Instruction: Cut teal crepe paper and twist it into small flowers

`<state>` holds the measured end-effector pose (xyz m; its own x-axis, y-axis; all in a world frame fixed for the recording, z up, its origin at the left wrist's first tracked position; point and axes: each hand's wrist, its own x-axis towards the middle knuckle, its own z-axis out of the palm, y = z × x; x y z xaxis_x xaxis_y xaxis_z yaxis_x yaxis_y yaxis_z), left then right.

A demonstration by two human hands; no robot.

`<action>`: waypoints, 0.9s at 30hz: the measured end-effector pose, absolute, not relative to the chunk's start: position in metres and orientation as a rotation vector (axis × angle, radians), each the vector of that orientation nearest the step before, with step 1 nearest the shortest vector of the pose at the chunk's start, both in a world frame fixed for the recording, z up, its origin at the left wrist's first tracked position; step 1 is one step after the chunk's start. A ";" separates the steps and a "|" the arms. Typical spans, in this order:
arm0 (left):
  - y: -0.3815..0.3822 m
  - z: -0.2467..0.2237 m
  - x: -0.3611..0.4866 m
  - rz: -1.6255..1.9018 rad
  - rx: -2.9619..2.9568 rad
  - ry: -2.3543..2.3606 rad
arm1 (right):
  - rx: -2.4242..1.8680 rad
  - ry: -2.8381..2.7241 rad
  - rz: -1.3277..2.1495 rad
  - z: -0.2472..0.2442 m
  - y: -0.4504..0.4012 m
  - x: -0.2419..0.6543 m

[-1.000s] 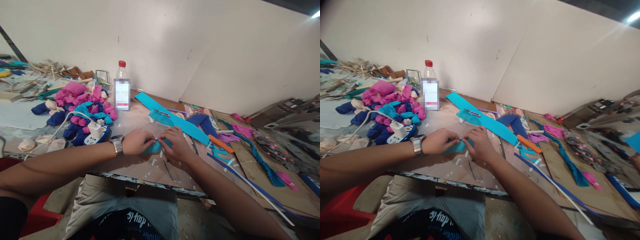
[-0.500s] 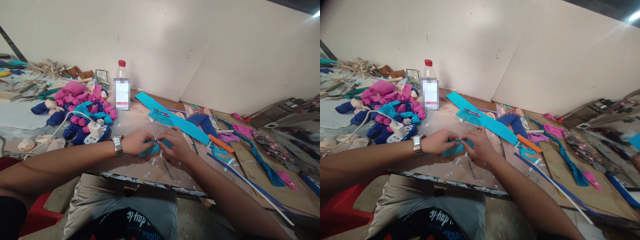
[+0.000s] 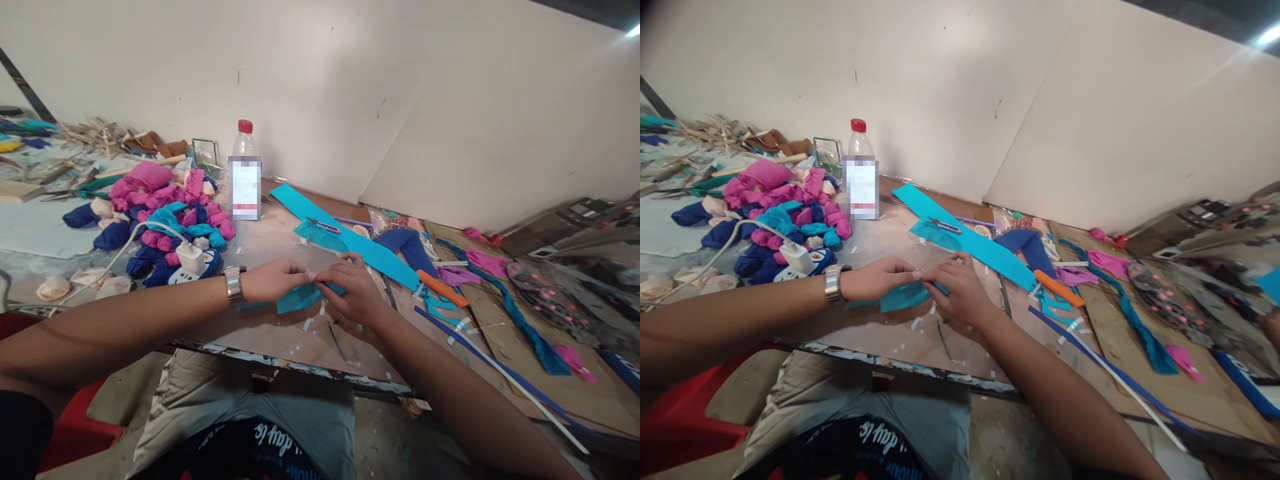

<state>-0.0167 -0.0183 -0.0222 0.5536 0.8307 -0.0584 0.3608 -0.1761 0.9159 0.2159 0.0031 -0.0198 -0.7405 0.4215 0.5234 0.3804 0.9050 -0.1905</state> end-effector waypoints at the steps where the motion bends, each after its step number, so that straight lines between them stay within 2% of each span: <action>1: -0.018 -0.023 -0.017 0.578 1.755 0.994 | -0.571 -2.488 0.095 -0.020 0.003 0.216; 14: -0.014 -0.028 -0.018 0.603 1.800 0.996 | -0.609 -2.492 0.103 -0.018 0.002 0.216; 27: -0.021 -0.023 -0.018 0.727 2.087 1.041 | -0.660 -2.459 0.090 -0.021 0.003 0.216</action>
